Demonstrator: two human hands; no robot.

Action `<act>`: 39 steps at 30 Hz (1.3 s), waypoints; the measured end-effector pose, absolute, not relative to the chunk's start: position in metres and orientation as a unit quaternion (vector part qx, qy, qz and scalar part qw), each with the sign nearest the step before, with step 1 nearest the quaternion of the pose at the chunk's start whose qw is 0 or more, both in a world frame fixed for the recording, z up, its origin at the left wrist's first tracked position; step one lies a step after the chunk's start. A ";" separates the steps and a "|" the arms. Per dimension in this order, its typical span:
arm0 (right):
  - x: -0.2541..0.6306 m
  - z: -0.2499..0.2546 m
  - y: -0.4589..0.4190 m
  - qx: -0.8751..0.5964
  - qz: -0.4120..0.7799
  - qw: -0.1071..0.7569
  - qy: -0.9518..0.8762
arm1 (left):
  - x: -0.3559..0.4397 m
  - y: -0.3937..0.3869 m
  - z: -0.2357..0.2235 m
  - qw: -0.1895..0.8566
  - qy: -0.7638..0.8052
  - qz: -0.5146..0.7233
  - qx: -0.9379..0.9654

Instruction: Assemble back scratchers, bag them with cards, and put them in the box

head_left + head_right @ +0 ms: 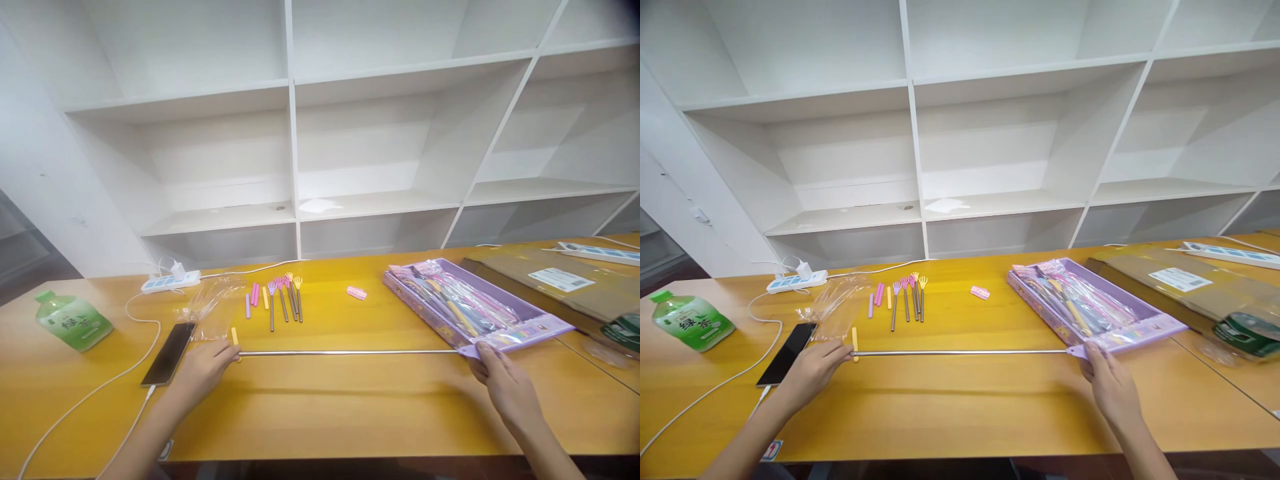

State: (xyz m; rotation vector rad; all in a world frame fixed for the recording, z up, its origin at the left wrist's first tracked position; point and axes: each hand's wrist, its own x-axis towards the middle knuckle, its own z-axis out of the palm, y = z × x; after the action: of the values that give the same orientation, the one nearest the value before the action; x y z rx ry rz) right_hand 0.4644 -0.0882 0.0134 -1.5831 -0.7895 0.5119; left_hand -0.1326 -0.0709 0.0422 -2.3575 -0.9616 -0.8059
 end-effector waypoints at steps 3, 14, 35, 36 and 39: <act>0.381 0.013 -0.082 -0.650 0.207 0.546 -0.486 | -0.072 -0.070 0.026 0.233 -0.356 -0.279 -0.861; 0.235 -0.011 -0.117 -0.461 0.341 0.459 -0.678 | 0.020 -0.097 0.005 0.061 -0.366 -0.289 -0.883; 0.328 -0.003 -0.096 -0.560 0.231 0.415 -0.679 | -0.038 -0.060 0.011 0.218 -0.346 -0.122 -0.905; 0.357 0.001 -0.097 -0.583 0.217 0.428 -0.655 | -0.060 -0.057 0.020 0.230 -0.347 -0.119 -0.901; 0.455 0.010 -0.100 -0.696 0.125 0.479 -0.520 | -0.130 -0.056 0.049 0.260 -0.347 -0.146 -0.889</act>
State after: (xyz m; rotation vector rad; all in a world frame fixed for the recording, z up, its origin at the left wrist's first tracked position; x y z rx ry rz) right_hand 0.4552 -0.1005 0.0097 -1.6975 -1.2692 0.3058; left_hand -0.1303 -0.0565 0.0495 -2.4090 -0.9397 -0.3954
